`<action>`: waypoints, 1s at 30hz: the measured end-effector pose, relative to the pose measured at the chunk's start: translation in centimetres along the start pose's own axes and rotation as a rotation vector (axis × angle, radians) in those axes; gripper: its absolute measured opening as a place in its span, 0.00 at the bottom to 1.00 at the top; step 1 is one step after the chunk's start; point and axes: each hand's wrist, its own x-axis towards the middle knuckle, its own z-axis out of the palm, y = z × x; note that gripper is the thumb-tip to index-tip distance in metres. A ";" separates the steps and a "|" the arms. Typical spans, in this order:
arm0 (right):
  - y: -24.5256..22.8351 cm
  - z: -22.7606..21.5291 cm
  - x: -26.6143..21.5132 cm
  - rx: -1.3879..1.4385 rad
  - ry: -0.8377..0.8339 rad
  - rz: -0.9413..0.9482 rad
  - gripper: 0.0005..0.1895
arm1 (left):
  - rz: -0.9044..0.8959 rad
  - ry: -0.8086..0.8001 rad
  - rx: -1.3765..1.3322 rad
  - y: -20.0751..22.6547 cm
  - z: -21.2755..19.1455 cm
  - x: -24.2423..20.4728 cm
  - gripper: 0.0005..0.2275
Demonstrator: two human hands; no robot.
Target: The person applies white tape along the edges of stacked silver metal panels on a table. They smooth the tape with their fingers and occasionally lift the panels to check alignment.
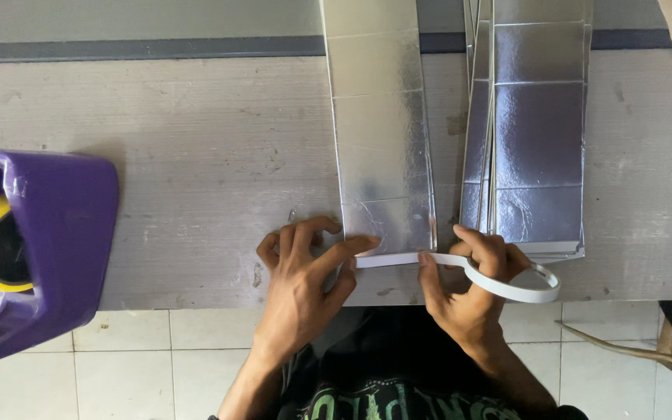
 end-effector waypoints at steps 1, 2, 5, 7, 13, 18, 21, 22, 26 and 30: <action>0.0 0.0 -0.1 0.000 0.001 0.001 0.22 | 0.001 0.000 0.001 0.3 0.1 0.1 0.16; 0.0 0.0 -0.2 -0.013 -0.005 0.021 0.22 | -0.021 0.031 0.002 0.6 0.1 0.1 0.16; -0.1 0.0 -0.2 -0.035 -0.009 0.029 0.23 | -0.069 0.078 0.007 1.4 0.9 0.4 0.11; -0.1 0.0 -0.1 -0.044 -0.007 0.018 0.23 | -0.093 0.091 0.009 1.6 1.3 0.4 0.10; -0.3 0.0 -0.1 -0.021 -0.044 0.023 0.22 | -0.078 -0.037 -0.120 0.9 0.2 0.2 0.09; -0.2 0.0 -0.2 -0.021 -0.030 0.030 0.23 | -0.061 -0.192 -0.224 0.2 -1.1 0.2 0.16; 0.4 0.0 -0.5 -0.003 -0.067 0.045 0.24 | -0.044 -0.205 -0.247 -0.1 -1.2 0.1 0.18; 0.4 -0.1 -0.6 -0.003 -0.065 0.046 0.24 | -0.041 -0.206 -0.246 0.3 -1.2 0.1 0.18; -0.2 -0.9 -0.1 0.162 -0.145 0.090 0.19 | -0.104 0.035 -0.229 1.9 0.1 0.3 0.20; -0.4 -1.0 -0.1 0.172 -0.163 0.099 0.14 | 0.068 0.045 -0.182 3.9 2.9 1.0 0.26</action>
